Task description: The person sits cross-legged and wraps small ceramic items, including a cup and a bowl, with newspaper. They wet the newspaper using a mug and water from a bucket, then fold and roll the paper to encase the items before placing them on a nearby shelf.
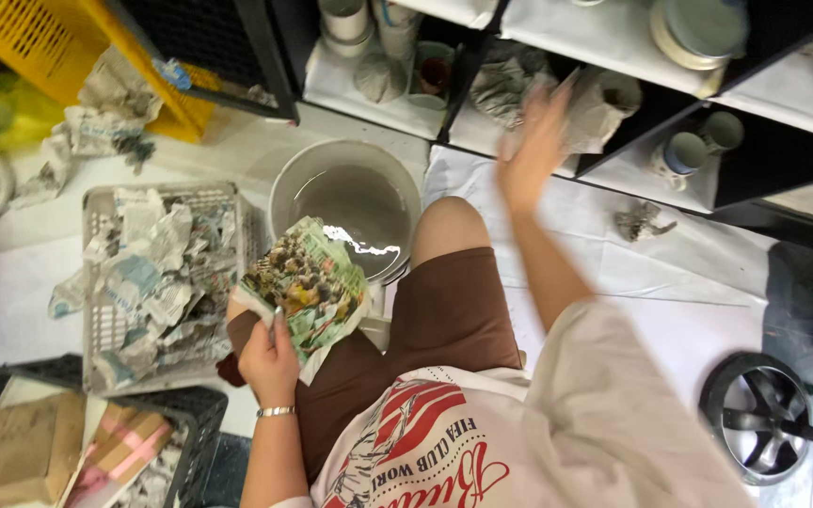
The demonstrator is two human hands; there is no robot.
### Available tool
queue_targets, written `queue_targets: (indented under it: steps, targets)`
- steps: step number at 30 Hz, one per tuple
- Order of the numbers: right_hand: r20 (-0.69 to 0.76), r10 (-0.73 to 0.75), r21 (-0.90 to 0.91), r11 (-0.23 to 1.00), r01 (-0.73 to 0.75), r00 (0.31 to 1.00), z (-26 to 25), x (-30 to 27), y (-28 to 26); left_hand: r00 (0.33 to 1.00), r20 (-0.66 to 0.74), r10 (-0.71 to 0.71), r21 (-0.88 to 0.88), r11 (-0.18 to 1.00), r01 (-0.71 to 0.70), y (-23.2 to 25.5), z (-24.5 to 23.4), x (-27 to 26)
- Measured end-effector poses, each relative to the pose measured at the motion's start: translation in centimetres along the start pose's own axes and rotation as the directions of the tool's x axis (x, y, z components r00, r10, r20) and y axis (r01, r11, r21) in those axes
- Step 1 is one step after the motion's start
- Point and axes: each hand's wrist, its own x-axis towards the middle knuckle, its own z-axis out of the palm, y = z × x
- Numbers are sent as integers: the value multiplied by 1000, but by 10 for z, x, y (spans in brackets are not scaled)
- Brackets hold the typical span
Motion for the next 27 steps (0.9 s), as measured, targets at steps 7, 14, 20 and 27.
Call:
queue_targets:
  steps: [7,14,20,27]
  targets:
    - [576,436,40,830,-556,691,-39,-148,-25,999,5,-41,-25,999,41,-21,-5,-6]
    - [681,-40,-99,984,145,731,-62,-179,-85,997,-10,-78,-196,978,75,-7,2,2]
    - [862,-503,414,775,477,69,-47,-247,-126,999,-20,-36,-154,988,32,-7,-1,8]
    - [857,-489,426,849,314,161,-28,-254,-126,1000,-27,-16,-4,1000,16,-6,1,7]
